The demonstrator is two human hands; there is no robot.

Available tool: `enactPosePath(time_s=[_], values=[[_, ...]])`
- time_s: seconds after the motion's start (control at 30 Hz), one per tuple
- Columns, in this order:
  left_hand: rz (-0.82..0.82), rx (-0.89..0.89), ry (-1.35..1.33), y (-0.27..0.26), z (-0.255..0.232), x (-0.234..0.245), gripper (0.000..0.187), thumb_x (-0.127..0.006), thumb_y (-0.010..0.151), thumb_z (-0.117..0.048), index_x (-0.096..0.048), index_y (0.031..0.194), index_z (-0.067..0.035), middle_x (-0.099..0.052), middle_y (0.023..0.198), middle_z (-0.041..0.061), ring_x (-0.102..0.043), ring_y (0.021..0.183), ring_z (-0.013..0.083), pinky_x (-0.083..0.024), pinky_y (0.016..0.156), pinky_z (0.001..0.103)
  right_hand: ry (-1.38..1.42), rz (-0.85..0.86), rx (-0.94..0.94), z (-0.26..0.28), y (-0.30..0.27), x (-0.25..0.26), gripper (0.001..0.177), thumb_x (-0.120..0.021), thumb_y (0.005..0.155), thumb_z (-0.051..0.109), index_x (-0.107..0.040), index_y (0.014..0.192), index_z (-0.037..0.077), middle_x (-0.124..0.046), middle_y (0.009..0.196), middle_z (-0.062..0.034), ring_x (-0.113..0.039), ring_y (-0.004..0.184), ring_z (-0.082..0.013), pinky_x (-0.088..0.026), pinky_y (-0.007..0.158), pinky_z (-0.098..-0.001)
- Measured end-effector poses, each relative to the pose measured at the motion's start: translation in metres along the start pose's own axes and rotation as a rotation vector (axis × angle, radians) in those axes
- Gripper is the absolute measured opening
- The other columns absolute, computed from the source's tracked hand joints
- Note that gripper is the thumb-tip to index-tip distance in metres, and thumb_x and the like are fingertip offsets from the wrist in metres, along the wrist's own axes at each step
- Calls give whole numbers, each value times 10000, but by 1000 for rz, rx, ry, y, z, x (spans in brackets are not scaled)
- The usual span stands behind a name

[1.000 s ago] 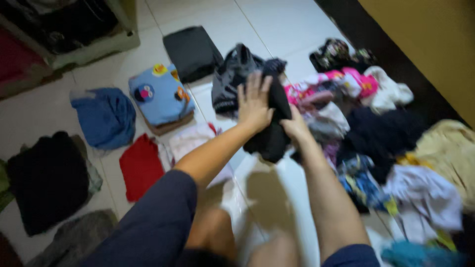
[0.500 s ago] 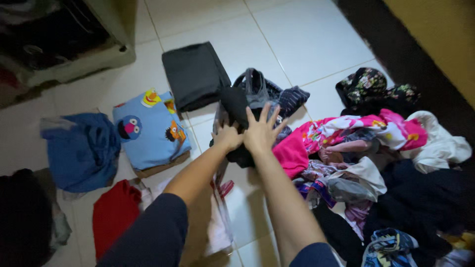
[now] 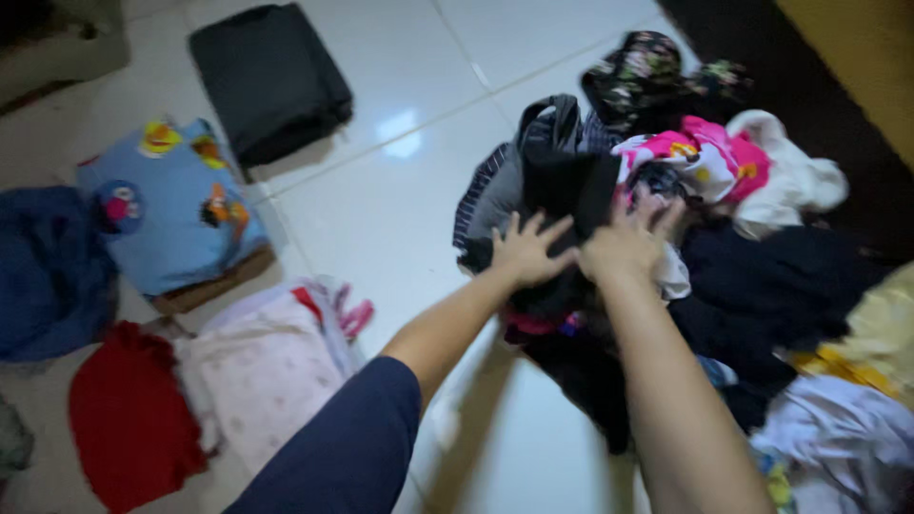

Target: The person sits on the floor and folds various garments from a pile, including shirts, pants, and children's clothing. They smooth each item, fold it into a compact rectangle, and place it into a growing stack on the floor.

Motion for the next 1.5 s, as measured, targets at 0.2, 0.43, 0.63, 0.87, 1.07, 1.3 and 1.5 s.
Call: enactPosePath(time_s=[0.2,0.43,0.63,0.87,1.07,1.3,1.5], values=[[169,-136,-89,-40,-105,-114,911,-436,773,-877,-265,1585,-501,-183,1710,104,-117,1539,494,-50,1166,762,133,241,-144,-110,-51,-101,856,-693,814,585,-443,1542,210,-169,1694,-41,-17,1569,-346,147,1061,-787],[311,-160,-257,-64,-121,-138,928,-390,789,-865,-154,1607,-496,-77,1738,83,-11,1545,516,-43,1161,758,356,154,-222,-131,-83,-123,622,-535,934,569,-598,1436,208,-456,1583,-68,-231,1572,-312,-21,1218,-718],[-145,-182,-494,-115,-66,-23,834,-405,958,-700,-121,1657,-345,60,1740,180,53,1565,517,-65,1158,743,1444,-117,101,-68,-72,-31,523,-640,939,408,-683,1303,35,-763,1189,-158,-710,1070,-293,-542,928,-397],[-689,-161,-187,-175,30,184,788,-479,1001,-622,-211,1670,-303,-18,1753,186,-21,1597,487,-76,1216,731,2058,-49,367,85,-36,102,521,-624,1009,334,-517,1418,29,-659,1323,-102,-664,1133,-191,-534,974,-335],[-406,81,176,-150,134,208,701,-545,982,-594,-333,1609,-366,-18,1741,81,10,1589,439,-129,1113,817,1942,-73,255,180,34,92,599,-654,979,375,-487,1403,-14,-648,1242,-218,-639,1127,-353,-528,969,-434],[-68,159,196,-125,236,104,936,-670,785,-536,-254,1616,-426,-60,1721,185,-51,1481,584,-317,1114,693,528,37,414,306,5,3,736,-629,913,421,-326,1577,330,-232,1681,-61,-211,1541,-365,-286,1156,-656],[125,313,441,-140,213,105,932,-674,873,-593,-215,1622,-280,-47,1706,175,26,1574,443,-92,1168,756,527,133,393,292,-43,8,780,-619,940,465,-237,1613,369,-82,1728,-30,-70,1588,-327,-191,1215,-650]])
Point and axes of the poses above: each hand's wrist, its own y-axis towards the middle knuckle, its own x-axis out of the back of the hand, z = x × y, the point moved 10 cm from there along y, towards the middle knuckle
